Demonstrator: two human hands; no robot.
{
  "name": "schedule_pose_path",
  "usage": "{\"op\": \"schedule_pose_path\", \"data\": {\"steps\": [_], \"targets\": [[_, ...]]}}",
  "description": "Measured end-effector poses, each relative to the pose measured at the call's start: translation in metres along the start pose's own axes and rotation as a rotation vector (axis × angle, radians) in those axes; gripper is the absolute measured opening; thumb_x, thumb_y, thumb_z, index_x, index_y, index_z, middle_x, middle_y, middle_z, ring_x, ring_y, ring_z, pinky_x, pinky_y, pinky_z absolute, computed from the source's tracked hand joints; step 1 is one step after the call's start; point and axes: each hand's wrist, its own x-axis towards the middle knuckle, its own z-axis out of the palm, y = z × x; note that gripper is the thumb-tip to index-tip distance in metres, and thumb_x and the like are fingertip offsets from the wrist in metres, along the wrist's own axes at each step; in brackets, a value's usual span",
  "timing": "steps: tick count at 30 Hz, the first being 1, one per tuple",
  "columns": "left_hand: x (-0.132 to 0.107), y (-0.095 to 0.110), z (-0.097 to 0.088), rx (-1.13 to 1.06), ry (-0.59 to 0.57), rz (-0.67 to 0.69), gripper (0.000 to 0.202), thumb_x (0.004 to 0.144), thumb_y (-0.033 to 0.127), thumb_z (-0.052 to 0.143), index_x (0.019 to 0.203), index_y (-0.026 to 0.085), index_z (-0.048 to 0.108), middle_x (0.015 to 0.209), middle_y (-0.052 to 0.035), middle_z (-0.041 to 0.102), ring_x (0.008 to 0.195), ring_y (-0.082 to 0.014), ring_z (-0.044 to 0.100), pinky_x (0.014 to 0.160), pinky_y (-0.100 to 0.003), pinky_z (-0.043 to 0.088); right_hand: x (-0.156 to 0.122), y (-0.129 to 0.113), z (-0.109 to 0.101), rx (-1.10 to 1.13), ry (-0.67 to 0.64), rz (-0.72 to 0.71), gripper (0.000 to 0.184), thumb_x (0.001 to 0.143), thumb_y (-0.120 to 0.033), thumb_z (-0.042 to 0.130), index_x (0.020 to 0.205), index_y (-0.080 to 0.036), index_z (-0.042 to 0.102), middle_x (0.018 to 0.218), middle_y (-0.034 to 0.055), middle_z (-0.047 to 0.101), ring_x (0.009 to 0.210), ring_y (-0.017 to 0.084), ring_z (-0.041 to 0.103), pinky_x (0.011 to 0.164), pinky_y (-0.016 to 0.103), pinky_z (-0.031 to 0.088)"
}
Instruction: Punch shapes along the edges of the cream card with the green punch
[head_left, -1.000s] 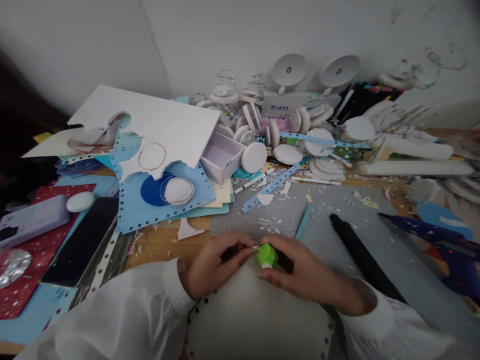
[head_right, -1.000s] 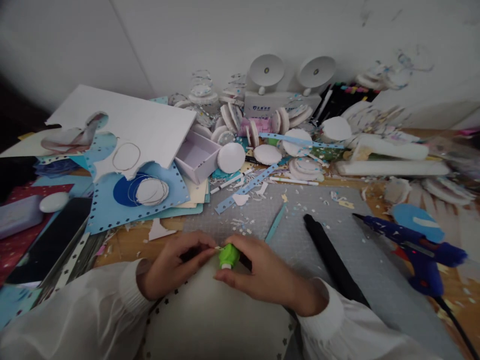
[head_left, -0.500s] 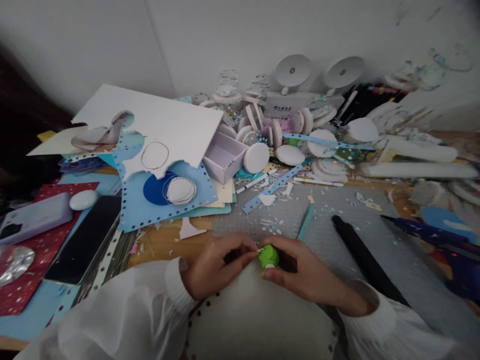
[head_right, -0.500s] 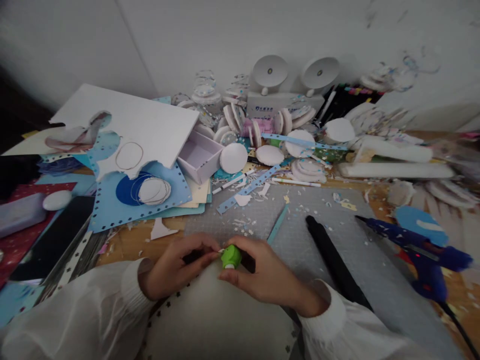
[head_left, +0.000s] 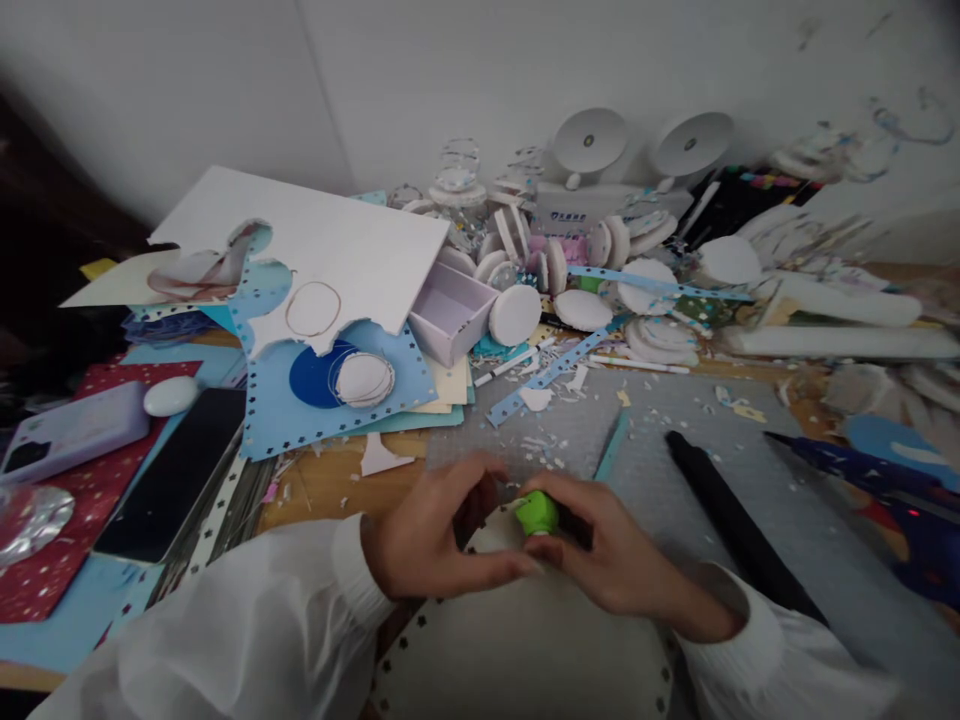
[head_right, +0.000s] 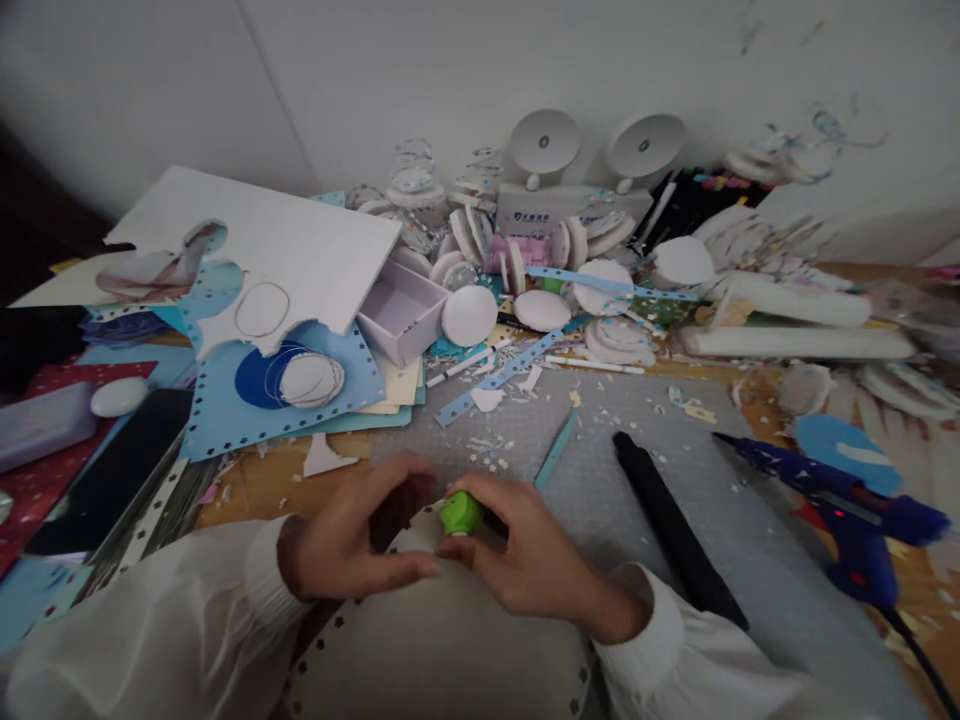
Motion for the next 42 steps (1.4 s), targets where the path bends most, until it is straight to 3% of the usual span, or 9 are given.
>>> {"op": "schedule_pose_path", "data": {"steps": [2,5,11,18,24,32,38,42], "targets": [[0.0,0.001,0.0,0.149,-0.062,0.037,0.051,0.064,0.058,0.07,0.088,0.015,0.054,0.069,0.0007,0.054,0.057,-0.0127,0.049,0.051,-0.023,0.036,0.001,-0.003,0.002,-0.009,-0.016,0.0,0.021,0.083,-0.039,0.06,0.086,-0.019,0.055,0.076,-0.0001,0.058,0.069,0.014,0.052,0.062,0.025,0.039],[0.0,0.003,0.003,0.304,-0.112,0.068,0.047,0.067,0.06,0.066,0.078,0.016,0.053,0.074,-0.0027,0.057,0.066,-0.0169,0.054,0.058,-0.026,0.039,0.001,-0.007,0.005,-0.025,-0.046,0.004,0.018,0.081,-0.033,0.063,0.089,-0.019,0.057,0.079,0.0007,0.061,0.072,0.015,0.054,0.065,0.026,0.041],[-0.001,0.009,0.003,0.258,-0.177,-0.024,0.042,0.073,0.058,0.062,0.08,0.017,0.054,0.075,-0.0021,0.06,0.068,-0.0169,0.057,0.059,-0.026,0.039,0.002,-0.01,0.008,-0.035,-0.067,-0.006,0.011,0.08,-0.026,0.062,0.088,-0.02,0.056,0.079,0.0003,0.062,0.072,0.015,0.055,0.065,0.025,0.042],[0.001,0.008,0.004,0.273,-0.166,0.025,0.039,0.076,0.055,0.059,0.077,0.016,0.053,0.072,-0.0027,0.059,0.065,-0.0164,0.056,0.057,-0.026,0.036,0.0,-0.005,0.011,-0.121,-0.07,-0.029,0.011,0.078,-0.018,0.057,0.088,-0.02,0.054,0.081,0.0033,0.062,0.073,0.017,0.056,0.065,0.028,0.042],[0.002,0.004,0.004,0.227,-0.133,0.072,0.035,0.076,0.049,0.061,0.072,0.015,0.054,0.066,-0.0021,0.057,0.06,-0.015,0.053,0.055,-0.025,0.036,0.0,-0.003,0.014,-0.122,-0.035,-0.017,0.012,0.075,-0.011,0.057,0.08,-0.021,0.051,0.072,-0.0008,0.059,0.065,0.014,0.053,0.059,0.025,0.039],[0.004,0.001,-0.001,0.202,-0.138,-0.052,0.042,0.07,0.055,0.065,0.083,0.015,0.059,0.073,-0.0013,0.06,0.065,-0.0153,0.055,0.057,-0.024,0.038,0.002,-0.001,0.011,-0.103,0.053,-0.002,0.018,0.079,-0.02,0.061,0.096,-0.022,0.055,0.083,0.0004,0.064,0.074,0.015,0.058,0.067,0.026,0.043],[0.006,-0.007,-0.005,0.153,-0.195,-0.045,0.024,0.084,0.036,0.054,0.075,0.015,0.06,0.065,0.0016,0.057,0.06,-0.0114,0.051,0.055,-0.021,0.035,0.0,0.002,0.001,-0.108,0.031,-0.042,0.024,0.082,-0.029,0.061,0.104,-0.021,0.054,0.092,0.003,0.064,0.085,0.018,0.058,0.074,0.028,0.043],[0.007,-0.011,-0.007,0.07,-0.215,-0.053,0.025,0.085,0.036,0.054,0.075,0.013,0.06,0.066,0.002,0.054,0.061,-0.011,0.05,0.056,-0.021,0.034,0.002,0.001,-0.005,-0.137,-0.017,-0.008,0.019,0.084,-0.032,0.06,0.097,-0.02,0.055,0.084,0.0023,0.063,0.077,0.016,0.057,0.068,0.026,0.043]]}}
